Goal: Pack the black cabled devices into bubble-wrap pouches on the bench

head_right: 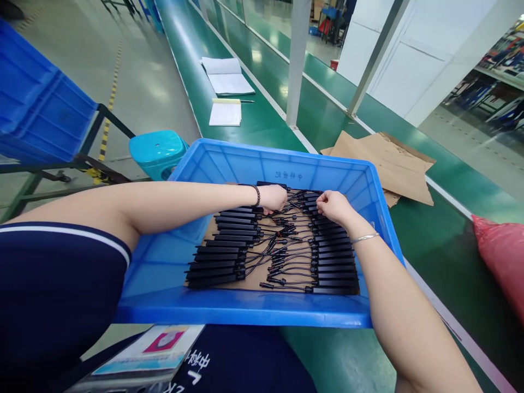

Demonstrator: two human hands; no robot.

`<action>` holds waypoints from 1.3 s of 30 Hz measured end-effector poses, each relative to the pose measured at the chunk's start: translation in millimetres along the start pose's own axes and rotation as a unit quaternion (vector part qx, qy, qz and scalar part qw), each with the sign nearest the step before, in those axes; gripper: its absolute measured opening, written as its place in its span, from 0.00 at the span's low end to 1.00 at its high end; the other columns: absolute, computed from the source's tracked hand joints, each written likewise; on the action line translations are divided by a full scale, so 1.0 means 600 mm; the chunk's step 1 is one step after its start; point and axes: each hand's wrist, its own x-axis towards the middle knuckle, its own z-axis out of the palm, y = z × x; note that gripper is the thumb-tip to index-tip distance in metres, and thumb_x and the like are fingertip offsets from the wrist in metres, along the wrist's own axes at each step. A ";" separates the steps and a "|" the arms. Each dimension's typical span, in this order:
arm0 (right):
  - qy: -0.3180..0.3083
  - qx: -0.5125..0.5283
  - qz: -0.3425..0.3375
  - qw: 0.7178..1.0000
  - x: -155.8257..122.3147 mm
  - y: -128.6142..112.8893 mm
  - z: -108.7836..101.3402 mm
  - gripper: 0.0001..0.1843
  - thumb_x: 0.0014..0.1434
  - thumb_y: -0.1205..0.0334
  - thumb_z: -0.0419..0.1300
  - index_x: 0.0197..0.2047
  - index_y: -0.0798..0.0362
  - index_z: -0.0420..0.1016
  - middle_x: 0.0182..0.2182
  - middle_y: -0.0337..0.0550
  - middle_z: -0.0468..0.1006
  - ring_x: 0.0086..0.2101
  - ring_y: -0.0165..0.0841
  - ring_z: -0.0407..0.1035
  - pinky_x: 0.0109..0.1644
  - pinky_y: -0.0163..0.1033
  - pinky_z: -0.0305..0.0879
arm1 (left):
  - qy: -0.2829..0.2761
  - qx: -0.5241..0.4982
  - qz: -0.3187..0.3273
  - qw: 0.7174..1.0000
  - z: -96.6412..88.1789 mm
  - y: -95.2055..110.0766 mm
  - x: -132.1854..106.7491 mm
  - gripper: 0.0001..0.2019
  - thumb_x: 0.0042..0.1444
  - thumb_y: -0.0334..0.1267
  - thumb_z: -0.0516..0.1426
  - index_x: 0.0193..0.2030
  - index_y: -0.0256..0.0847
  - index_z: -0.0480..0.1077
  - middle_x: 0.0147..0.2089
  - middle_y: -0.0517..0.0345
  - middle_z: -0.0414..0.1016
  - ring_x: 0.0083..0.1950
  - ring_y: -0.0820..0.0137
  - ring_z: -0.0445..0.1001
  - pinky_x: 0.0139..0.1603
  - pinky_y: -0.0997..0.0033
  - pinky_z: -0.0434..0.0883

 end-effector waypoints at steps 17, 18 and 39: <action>0.028 -0.060 -0.071 0.995 0.006 0.001 -0.008 0.06 0.52 0.72 0.56 0.32 0.55 0.73 0.25 0.39 0.75 0.26 0.26 0.66 0.35 0.31 0.63 | -0.047 0.204 0.072 0.975 -0.062 0.025 -0.018 0.15 0.47 0.26 0.58 0.43 0.33 0.74 0.40 0.50 0.78 0.39 0.69 0.73 0.39 0.78 0.65; 0.030 -0.060 -0.072 0.995 0.007 -0.001 -0.008 0.06 0.52 0.72 0.56 0.33 0.55 0.74 0.25 0.39 0.75 0.26 0.26 0.66 0.35 0.31 0.63 | -0.026 0.168 0.086 0.982 -0.067 0.021 -0.016 0.16 0.46 0.25 0.58 0.44 0.34 0.73 0.41 0.52 0.77 0.39 0.70 0.73 0.38 0.79 0.65; 0.129 -0.052 -0.158 0.978 -0.004 -0.020 -0.004 0.04 0.54 0.64 0.58 0.32 0.54 0.75 0.30 0.41 0.79 0.30 0.30 0.70 0.36 0.34 0.65 | 0.130 -0.378 0.146 0.905 0.040 0.027 0.023 0.05 0.56 0.30 0.58 0.38 0.31 0.71 0.28 0.57 0.74 0.26 0.77 0.73 0.29 0.78 0.71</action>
